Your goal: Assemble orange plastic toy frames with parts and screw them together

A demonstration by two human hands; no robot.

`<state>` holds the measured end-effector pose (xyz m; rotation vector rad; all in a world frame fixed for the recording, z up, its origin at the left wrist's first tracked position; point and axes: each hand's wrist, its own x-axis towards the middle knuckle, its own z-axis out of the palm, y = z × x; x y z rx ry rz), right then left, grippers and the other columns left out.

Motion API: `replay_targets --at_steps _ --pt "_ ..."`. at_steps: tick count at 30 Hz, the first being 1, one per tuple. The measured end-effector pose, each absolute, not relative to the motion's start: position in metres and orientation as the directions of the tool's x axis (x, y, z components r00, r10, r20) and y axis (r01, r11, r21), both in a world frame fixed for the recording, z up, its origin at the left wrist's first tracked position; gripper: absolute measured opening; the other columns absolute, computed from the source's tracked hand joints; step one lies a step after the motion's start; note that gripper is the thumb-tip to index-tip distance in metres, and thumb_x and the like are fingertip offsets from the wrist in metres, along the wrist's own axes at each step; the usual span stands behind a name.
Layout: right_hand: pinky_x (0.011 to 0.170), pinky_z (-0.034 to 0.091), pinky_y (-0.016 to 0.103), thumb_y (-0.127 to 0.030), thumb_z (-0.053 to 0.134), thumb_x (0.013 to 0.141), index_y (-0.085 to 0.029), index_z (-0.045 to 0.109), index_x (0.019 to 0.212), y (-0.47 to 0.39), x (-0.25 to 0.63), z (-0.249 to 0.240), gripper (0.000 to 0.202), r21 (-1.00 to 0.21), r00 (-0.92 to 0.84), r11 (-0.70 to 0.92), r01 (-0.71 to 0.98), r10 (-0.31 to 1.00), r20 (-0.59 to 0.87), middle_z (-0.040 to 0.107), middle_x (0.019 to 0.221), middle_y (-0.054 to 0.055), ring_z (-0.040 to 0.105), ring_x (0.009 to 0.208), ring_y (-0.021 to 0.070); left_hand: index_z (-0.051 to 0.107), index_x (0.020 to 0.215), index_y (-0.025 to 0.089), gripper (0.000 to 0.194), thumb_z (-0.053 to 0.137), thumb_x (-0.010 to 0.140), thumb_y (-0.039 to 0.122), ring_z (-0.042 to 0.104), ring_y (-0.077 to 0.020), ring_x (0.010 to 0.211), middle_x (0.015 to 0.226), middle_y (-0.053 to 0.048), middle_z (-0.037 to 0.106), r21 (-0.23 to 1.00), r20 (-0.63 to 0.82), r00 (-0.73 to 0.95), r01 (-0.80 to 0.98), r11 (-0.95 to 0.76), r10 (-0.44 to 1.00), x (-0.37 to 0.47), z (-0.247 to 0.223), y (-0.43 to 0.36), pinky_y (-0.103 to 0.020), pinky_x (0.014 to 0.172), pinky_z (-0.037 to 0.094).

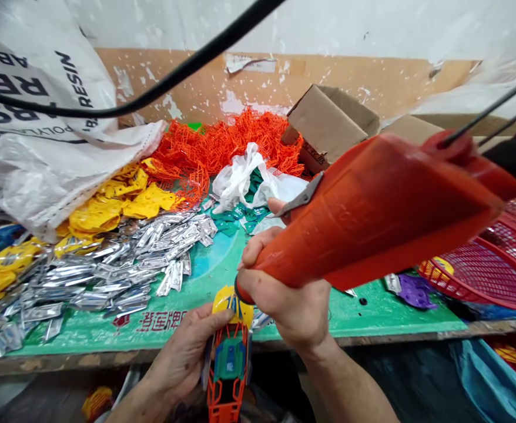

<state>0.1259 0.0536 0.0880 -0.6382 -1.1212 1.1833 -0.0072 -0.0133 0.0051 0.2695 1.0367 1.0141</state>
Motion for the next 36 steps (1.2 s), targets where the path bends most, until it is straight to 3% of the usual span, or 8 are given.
replay_targets --at_steps 3,7,9,22,36 --pt "0.07 0.052 0.039 -0.017 0.069 0.066 -0.032 0.059 0.112 0.055 0.125 0.084 0.049 -0.883 -0.023 0.316 -0.347 0.938 0.345 0.06 0.075 -0.003 0.057 0.065 0.0172 0.07 0.076 0.011 0.031 0.085 0.062 0.035 0.054 -0.0093 0.047 0.06 -0.002 0.067 0.629 -0.591 0.109 -0.557 0.542 0.799 -0.007 0.003 -0.013 -0.02 0.046 0.044" --pt "0.074 0.053 0.041 -0.02 0.069 0.066 -0.023 0.064 0.079 0.055 0.125 0.077 0.015 -0.904 -0.014 0.341 -0.258 0.934 0.356 0.059 0.078 0.001 0.057 0.069 0.0176 0.07 0.076 0.012 0.03 0.084 0.064 0.036 0.051 -0.0084 0.043 0.057 -0.001 0.064 0.643 -0.59 0.105 -0.538 0.545 0.8 -0.007 -0.001 -0.014 -0.02 0.044 0.041" --pt "0.074 0.053 0.041 -0.02 0.068 0.066 -0.022 0.063 0.074 0.056 0.125 0.075 0.01 -0.908 -0.018 0.35 -0.229 0.932 0.363 0.059 0.077 0.001 0.057 0.07 0.018 0.07 0.074 0.012 0.03 0.083 0.064 0.036 0.049 -0.0075 0.042 0.055 0.0 0.063 0.641 -0.593 0.107 -0.537 0.549 0.798 -0.007 -0.003 -0.014 -0.019 0.043 0.039" --pt "0.074 0.053 0.039 -0.016 0.069 0.067 -0.023 0.063 0.074 0.056 0.126 0.064 0.011 -0.912 -0.068 0.346 -0.22 0.927 0.368 0.059 0.076 0.0 0.056 0.07 0.0176 0.069 0.072 0.015 0.025 0.082 0.066 0.036 0.05 -0.0074 0.044 0.054 0.002 0.06 0.675 -0.586 0.041 -0.527 0.516 0.809 0.0 0.0 -0.016 -0.018 0.043 0.04" --pt "0.065 0.051 0.036 -0.019 0.069 0.064 -0.023 0.064 0.087 0.063 0.126 0.067 0.024 -0.878 -0.119 0.28 -0.387 0.93 0.349 0.058 0.069 -0.004 0.056 0.061 0.0151 0.071 0.076 0.012 0.031 0.085 0.063 0.036 0.051 -0.0078 0.044 0.058 0.0 0.064 0.686 -0.56 0.063 -0.524 0.505 0.826 -0.004 0.003 -0.014 -0.017 0.042 0.041"
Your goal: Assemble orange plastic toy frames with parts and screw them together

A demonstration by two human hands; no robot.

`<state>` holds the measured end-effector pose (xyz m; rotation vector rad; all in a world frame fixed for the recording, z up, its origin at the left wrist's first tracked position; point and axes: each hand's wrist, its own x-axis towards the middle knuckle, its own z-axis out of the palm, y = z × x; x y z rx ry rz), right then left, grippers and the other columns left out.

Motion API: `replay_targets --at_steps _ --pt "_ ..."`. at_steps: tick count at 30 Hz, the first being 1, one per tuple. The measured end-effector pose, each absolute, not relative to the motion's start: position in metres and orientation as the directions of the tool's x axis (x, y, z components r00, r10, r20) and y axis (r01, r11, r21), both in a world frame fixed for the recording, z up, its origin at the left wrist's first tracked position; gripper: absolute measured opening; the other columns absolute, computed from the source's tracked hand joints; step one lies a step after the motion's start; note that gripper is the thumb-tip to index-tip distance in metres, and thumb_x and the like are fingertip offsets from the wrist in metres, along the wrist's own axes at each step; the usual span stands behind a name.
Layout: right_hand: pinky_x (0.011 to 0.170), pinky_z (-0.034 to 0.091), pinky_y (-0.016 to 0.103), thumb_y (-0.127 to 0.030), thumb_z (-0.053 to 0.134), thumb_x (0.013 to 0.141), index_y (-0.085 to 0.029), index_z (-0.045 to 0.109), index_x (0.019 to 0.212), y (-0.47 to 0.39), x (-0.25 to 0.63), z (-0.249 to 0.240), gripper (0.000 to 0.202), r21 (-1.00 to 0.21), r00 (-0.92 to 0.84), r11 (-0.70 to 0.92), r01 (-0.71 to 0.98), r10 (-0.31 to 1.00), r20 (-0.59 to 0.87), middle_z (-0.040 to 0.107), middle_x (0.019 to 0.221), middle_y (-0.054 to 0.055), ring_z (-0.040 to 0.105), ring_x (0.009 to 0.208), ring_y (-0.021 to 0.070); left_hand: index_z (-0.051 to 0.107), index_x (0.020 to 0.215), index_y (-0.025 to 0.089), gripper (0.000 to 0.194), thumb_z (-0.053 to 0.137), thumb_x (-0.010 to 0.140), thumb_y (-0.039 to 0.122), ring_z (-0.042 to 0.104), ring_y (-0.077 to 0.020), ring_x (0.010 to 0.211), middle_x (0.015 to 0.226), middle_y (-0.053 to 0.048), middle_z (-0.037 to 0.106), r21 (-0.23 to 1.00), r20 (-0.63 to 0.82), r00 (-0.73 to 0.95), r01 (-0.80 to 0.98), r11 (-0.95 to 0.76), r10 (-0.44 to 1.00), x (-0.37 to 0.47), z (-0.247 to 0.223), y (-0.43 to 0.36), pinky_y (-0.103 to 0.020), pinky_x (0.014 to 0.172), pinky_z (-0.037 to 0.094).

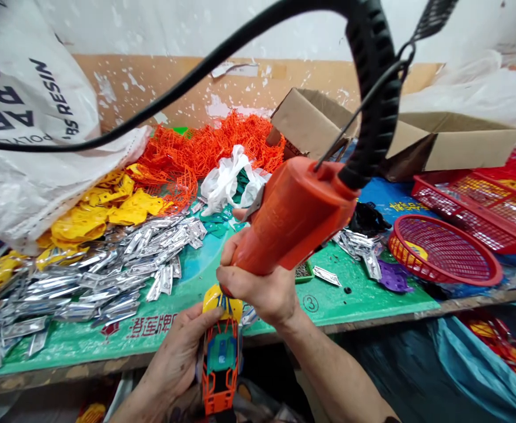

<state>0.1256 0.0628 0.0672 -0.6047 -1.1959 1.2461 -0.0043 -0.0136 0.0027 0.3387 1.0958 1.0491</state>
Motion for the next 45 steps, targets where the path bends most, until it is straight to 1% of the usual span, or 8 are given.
replay_targets --at_steps 3,8,15,19,23,34,40,45 --pt "0.065 0.051 0.037 -0.019 0.069 0.063 -0.021 0.064 0.076 0.074 0.135 0.076 0.014 -0.851 -0.001 0.356 -0.386 0.923 0.386 0.059 0.068 -0.003 0.056 0.06 0.0154 0.073 0.081 0.011 0.031 0.084 0.066 0.035 0.055 -0.0095 0.048 0.063 -0.003 0.068 0.673 -0.557 0.101 -0.527 0.519 0.824 -0.01 0.006 -0.011 -0.019 0.045 0.047" --pt "0.061 0.049 0.036 -0.016 0.071 0.063 -0.019 0.064 0.065 0.114 0.153 0.067 0.008 -0.826 0.241 0.515 -0.229 0.852 0.464 0.061 0.066 -0.002 0.056 0.057 0.0148 0.074 0.086 0.011 0.028 0.082 0.071 0.034 0.055 -0.0089 0.048 0.068 -0.004 0.07 0.682 -0.553 0.111 -0.51 0.525 0.826 -0.018 0.004 -0.007 -0.022 0.049 0.052" --pt "0.058 0.046 0.033 -0.016 0.075 0.059 -0.017 0.064 0.066 0.139 0.157 0.037 0.013 -0.874 0.267 0.453 -0.176 0.876 0.401 0.06 0.062 -0.002 0.054 0.056 0.014 0.074 0.091 0.012 0.026 0.078 0.076 0.033 0.057 -0.0092 0.051 0.072 -0.004 0.07 0.671 -0.555 0.152 -0.5 0.548 0.818 -0.018 0.001 -0.003 -0.021 0.051 0.053" --pt "0.06 0.047 0.034 -0.019 0.074 0.058 -0.017 0.063 0.066 0.141 0.154 0.035 0.013 -0.881 0.272 0.445 -0.158 0.878 0.395 0.06 0.062 -0.003 0.054 0.056 0.0139 0.074 0.093 0.012 0.027 0.075 0.079 0.035 0.06 -0.0122 0.054 0.075 -0.007 0.072 0.663 -0.562 0.168 -0.494 0.562 0.81 -0.018 -0.003 -0.004 -0.026 0.057 0.056" --pt "0.061 0.049 0.034 -0.019 0.073 0.058 -0.018 0.062 0.067 0.142 0.151 0.036 0.014 -0.884 0.271 0.446 -0.138 0.876 0.4 0.06 0.061 -0.004 0.054 0.056 0.0136 0.073 0.093 0.011 0.03 0.075 0.078 0.038 0.061 -0.0144 0.053 0.076 -0.008 0.072 0.66 -0.566 0.166 -0.496 0.565 0.807 -0.017 -0.004 -0.005 -0.029 0.054 0.056" --pt "0.061 0.049 0.034 -0.021 0.074 0.058 -0.019 0.066 0.108 0.144 0.147 0.031 0.05 -0.896 0.246 0.426 -0.128 0.889 0.387 0.061 0.063 -0.006 0.055 0.055 0.0138 0.074 0.089 0.011 0.033 0.082 0.071 0.037 0.061 -0.0135 0.055 0.072 -0.008 0.072 0.643 -0.572 0.157 -0.524 0.559 0.805 -0.015 -0.001 -0.001 -0.024 0.053 0.053" --pt "0.06 0.048 0.034 -0.019 0.074 0.057 -0.019 0.065 0.111 0.14 0.146 0.034 0.054 -0.895 0.246 0.422 -0.148 0.892 0.379 0.062 0.062 -0.006 0.055 0.054 0.0137 0.074 0.086 0.01 0.033 0.083 0.069 0.037 0.057 -0.0103 0.05 0.07 -0.006 0.071 0.656 -0.581 0.121 -0.515 0.551 0.805 -0.015 -0.002 -0.003 -0.021 0.048 0.05" --pt "0.059 0.049 0.035 -0.02 0.072 0.056 -0.02 0.065 0.108 0.137 0.143 0.039 0.052 -0.91 0.25 0.396 -0.119 0.899 0.358 0.061 0.062 -0.006 0.056 0.053 0.0143 0.074 0.091 0.011 0.033 0.082 0.071 0.036 0.061 -0.0121 0.058 0.078 -0.008 0.074 0.658 -0.576 0.105 -0.529 0.536 0.81 -0.015 -0.001 -0.002 -0.023 0.058 0.055"
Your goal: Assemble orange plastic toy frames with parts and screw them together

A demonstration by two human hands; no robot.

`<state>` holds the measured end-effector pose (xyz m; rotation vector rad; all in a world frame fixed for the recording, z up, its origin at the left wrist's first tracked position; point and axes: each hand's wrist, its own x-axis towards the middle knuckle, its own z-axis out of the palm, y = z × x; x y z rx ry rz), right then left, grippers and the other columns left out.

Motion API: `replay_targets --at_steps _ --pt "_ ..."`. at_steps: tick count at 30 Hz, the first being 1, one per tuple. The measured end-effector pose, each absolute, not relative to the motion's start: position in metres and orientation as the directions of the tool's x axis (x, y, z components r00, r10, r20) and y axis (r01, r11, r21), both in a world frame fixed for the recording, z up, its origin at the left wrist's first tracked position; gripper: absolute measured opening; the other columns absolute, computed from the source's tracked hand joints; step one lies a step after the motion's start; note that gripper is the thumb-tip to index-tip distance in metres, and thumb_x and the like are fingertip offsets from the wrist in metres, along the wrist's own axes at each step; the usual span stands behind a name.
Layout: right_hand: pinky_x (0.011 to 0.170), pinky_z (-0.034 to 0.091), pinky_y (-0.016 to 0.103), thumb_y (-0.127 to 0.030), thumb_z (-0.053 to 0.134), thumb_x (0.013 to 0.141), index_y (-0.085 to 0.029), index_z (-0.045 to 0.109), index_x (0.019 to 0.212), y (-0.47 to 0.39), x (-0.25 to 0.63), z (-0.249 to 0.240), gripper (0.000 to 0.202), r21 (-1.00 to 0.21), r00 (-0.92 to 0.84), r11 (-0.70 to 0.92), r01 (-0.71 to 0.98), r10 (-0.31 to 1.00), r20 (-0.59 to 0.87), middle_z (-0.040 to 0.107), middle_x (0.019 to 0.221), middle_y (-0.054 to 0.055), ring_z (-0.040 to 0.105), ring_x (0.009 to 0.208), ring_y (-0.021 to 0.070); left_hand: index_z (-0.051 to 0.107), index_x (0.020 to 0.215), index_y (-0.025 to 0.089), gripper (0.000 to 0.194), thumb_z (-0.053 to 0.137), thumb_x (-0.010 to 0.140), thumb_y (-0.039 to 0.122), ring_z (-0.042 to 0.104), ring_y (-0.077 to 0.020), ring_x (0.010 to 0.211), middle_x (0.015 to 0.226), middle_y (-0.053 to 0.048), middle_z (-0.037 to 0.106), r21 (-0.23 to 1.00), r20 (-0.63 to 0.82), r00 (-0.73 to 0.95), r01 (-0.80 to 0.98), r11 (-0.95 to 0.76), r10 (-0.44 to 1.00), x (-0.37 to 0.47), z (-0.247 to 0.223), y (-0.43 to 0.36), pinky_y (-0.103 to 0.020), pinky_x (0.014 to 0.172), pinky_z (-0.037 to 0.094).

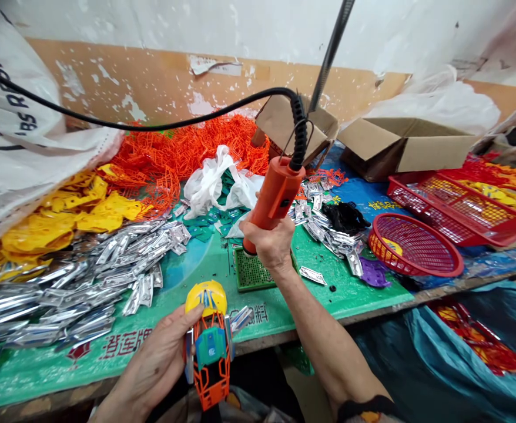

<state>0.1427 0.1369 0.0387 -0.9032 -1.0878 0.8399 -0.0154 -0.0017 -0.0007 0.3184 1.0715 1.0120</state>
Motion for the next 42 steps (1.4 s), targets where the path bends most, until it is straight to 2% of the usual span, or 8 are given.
replay_targets --at_steps 4,8,12,15,18,21,25,42 --pt "0.059 0.049 0.034 -0.022 0.072 0.057 -0.02 0.065 0.099 0.14 0.143 0.035 0.043 -0.905 0.243 0.408 -0.121 0.896 0.371 0.06 0.063 -0.006 0.055 0.053 0.0137 0.074 0.091 0.012 0.033 0.084 0.068 0.034 0.061 -0.0117 0.057 0.077 -0.007 0.074 0.649 -0.576 0.101 -0.546 0.529 0.811 -0.016 0.001 0.0 -0.023 0.057 0.054" --pt "0.06 0.049 0.034 -0.021 0.071 0.061 -0.019 0.063 0.077 0.141 0.149 0.034 0.018 -0.889 0.242 0.446 -0.106 0.878 0.412 0.06 0.064 -0.004 0.054 0.056 0.0135 0.073 0.092 0.012 0.036 0.085 0.067 0.034 0.057 -0.0099 0.051 0.07 -0.004 0.071 0.653 -0.578 0.081 -0.552 0.52 0.812 -0.017 0.001 0.0 -0.019 0.047 0.048" --pt "0.059 0.048 0.034 -0.018 0.068 0.064 -0.019 0.061 0.062 0.127 0.153 0.05 0.008 -0.863 0.198 0.461 -0.205 0.883 0.425 0.058 0.063 -0.003 0.055 0.055 0.0138 0.073 0.092 0.011 0.036 0.085 0.066 0.033 0.058 -0.0089 0.053 0.076 -0.006 0.072 0.664 -0.57 0.054 -0.558 0.498 0.82 -0.017 -0.002 0.0 -0.018 0.049 0.048" --pt "0.059 0.049 0.034 -0.016 0.067 0.063 -0.02 0.063 0.069 0.106 0.15 0.067 0.009 -0.837 0.127 0.423 -0.347 0.905 0.405 0.06 0.063 -0.003 0.056 0.056 0.0149 0.073 0.091 0.01 0.032 0.083 0.069 0.032 0.059 -0.009 0.054 0.075 -0.005 0.072 0.666 -0.571 0.035 -0.564 0.488 0.82 -0.017 -0.005 0.0 -0.019 0.052 0.052" --pt "0.058 0.049 0.034 -0.014 0.067 0.062 -0.024 0.063 0.088 0.084 0.144 0.078 0.028 -0.828 0.063 0.359 -0.431 0.927 0.369 0.061 0.064 -0.004 0.055 0.057 0.0152 0.072 0.092 0.01 0.03 0.081 0.072 0.03 0.06 -0.0097 0.054 0.078 -0.007 0.073 0.658 -0.57 0.04 -0.576 0.486 0.82 -0.017 -0.007 -0.001 -0.021 0.053 0.053" --pt "0.059 0.049 0.034 -0.012 0.067 0.061 -0.026 0.06 0.1 0.069 0.137 0.079 0.042 -0.827 0.027 0.321 -0.461 0.937 0.349 0.061 0.067 -0.005 0.056 0.058 0.0152 0.072 0.097 0.009 0.032 0.08 0.074 0.029 0.061 -0.0103 0.056 0.083 -0.008 0.074 0.65 -0.551 0.071 -0.588 0.481 0.831 -0.018 -0.006 -0.002 -0.021 0.053 0.053" --pt "0.061 0.05 0.036 -0.013 0.068 0.062 -0.027 0.056 0.109 0.063 0.131 0.075 0.051 -0.838 0.022 0.31 -0.449 0.941 0.336 0.061 0.069 -0.005 0.057 0.058 0.0157 0.072 0.094 0.009 0.031 0.08 0.074 0.031 0.058 -0.0089 0.051 0.075 -0.005 0.071 0.642 -0.557 0.082 -0.589 0.491 0.826 -0.019 -0.005 -0.002 -0.02 0.049 0.052" --pt "0.065 0.048 0.036 -0.016 0.071 0.063 -0.027 0.055 0.108 0.065 0.123 0.067 0.049 -0.854 -0.014 0.284 -0.436 0.947 0.322 0.062 0.07 -0.006 0.057 0.06 0.0151 0.073 0.089 0.008 0.03 0.083 0.069 0.028 0.061 -0.0109 0.054 0.076 -0.006 0.073 0.613 -0.562 0.052 -0.644 0.457 0.826 -0.018 -0.008 -0.001 -0.021 0.051 0.054"
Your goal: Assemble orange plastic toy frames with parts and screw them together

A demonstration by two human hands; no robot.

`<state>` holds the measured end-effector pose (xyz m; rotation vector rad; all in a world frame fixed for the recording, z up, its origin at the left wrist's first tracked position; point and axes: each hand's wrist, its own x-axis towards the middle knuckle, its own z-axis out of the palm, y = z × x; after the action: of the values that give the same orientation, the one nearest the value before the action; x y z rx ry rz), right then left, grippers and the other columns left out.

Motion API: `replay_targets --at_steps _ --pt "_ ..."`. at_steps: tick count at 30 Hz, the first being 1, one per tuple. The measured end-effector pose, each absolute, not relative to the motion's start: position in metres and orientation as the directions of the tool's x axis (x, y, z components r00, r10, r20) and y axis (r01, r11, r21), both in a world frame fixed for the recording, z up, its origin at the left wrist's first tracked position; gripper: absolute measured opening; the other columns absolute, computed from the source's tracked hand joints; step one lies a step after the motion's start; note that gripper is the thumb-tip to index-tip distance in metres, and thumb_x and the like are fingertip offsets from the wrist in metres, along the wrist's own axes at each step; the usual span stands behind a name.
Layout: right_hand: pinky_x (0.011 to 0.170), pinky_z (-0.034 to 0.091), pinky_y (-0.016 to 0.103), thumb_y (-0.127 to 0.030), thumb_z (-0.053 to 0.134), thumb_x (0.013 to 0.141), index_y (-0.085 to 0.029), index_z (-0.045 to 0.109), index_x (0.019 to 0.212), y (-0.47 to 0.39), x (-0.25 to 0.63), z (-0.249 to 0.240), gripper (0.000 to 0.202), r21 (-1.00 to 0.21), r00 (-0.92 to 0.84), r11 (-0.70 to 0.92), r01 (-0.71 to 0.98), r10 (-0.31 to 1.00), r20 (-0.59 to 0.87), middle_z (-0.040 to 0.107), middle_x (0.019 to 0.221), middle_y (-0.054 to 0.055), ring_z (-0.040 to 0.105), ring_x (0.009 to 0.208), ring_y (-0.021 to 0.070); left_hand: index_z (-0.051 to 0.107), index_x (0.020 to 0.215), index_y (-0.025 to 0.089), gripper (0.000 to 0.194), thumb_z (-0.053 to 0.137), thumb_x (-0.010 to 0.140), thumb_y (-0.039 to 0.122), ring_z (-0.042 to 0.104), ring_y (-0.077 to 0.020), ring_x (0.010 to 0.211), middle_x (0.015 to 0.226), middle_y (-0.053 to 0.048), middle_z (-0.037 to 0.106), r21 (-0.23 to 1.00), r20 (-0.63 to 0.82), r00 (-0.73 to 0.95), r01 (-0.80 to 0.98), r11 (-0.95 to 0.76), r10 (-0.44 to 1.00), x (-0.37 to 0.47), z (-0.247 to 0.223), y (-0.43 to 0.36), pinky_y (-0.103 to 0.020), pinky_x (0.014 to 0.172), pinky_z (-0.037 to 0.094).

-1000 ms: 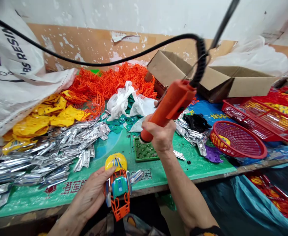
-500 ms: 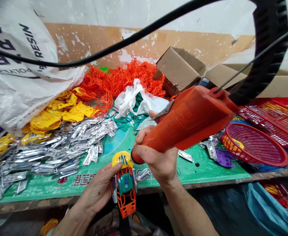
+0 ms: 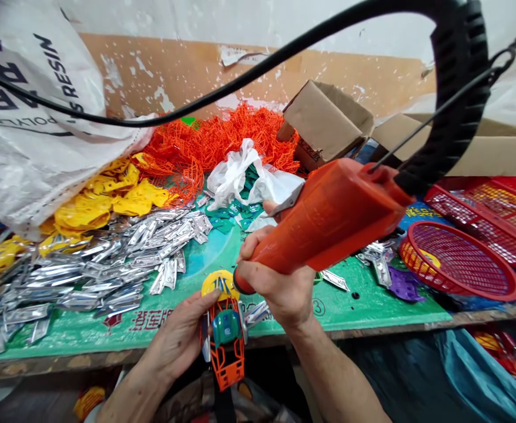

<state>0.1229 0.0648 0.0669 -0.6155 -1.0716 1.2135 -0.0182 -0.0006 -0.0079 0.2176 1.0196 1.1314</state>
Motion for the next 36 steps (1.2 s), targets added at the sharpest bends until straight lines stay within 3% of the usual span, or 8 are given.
replay_targets --at_steps 8,13,24,29,36 --pt "0.069 0.05 0.039 -0.018 0.071 0.063 -0.023 0.063 0.08 0.065 0.123 0.061 0.02 -0.872 -0.007 0.298 -0.388 0.946 0.326 0.059 0.073 -0.003 0.056 0.063 0.0155 0.073 0.09 0.008 0.034 0.085 0.067 0.03 0.059 -0.0103 0.051 0.076 -0.006 0.073 0.616 -0.562 0.051 -0.641 0.459 0.825 -0.018 -0.008 0.0 -0.021 0.048 0.053" --pt "0.068 0.05 0.04 -0.02 0.072 0.062 -0.026 0.063 0.092 0.065 0.123 0.058 0.032 -0.878 -0.016 0.27 -0.395 0.954 0.3 0.06 0.072 -0.004 0.056 0.061 0.016 0.073 0.09 0.008 0.035 0.085 0.066 0.031 0.059 -0.0101 0.052 0.075 -0.006 0.073 0.627 -0.563 0.031 -0.635 0.452 0.826 -0.016 -0.008 -0.001 -0.021 0.05 0.054" --pt "0.07 0.052 0.038 -0.021 0.071 0.065 -0.024 0.062 0.081 0.067 0.123 0.044 0.019 -0.897 -0.095 0.306 -0.318 0.931 0.351 0.059 0.073 -0.002 0.057 0.065 0.016 0.073 0.085 0.01 0.034 0.086 0.062 0.032 0.059 -0.0116 0.051 0.069 -0.005 0.072 0.652 -0.572 -0.021 -0.618 0.439 0.82 -0.013 -0.011 -0.002 -0.021 0.049 0.051" --pt "0.07 0.052 0.037 -0.019 0.071 0.064 -0.025 0.063 0.087 0.067 0.119 0.036 0.026 -0.902 -0.104 0.315 -0.294 0.928 0.358 0.06 0.073 -0.002 0.058 0.069 0.0172 0.071 0.079 0.01 0.033 0.087 0.061 0.032 0.056 -0.0097 0.047 0.064 -0.003 0.07 0.676 -0.569 -0.058 -0.601 0.427 0.82 -0.015 -0.014 -0.003 -0.019 0.044 0.047" --pt "0.065 0.051 0.037 -0.019 0.069 0.065 -0.024 0.061 0.08 0.067 0.122 0.05 0.018 -0.863 -0.127 0.297 -0.409 0.918 0.376 0.058 0.072 -0.003 0.057 0.063 0.0154 0.073 0.086 0.01 0.031 0.084 0.067 0.032 0.06 -0.0122 0.05 0.067 -0.005 0.072 0.68 -0.554 -0.016 -0.585 0.442 0.832 -0.018 -0.008 -0.003 -0.022 0.048 0.051"
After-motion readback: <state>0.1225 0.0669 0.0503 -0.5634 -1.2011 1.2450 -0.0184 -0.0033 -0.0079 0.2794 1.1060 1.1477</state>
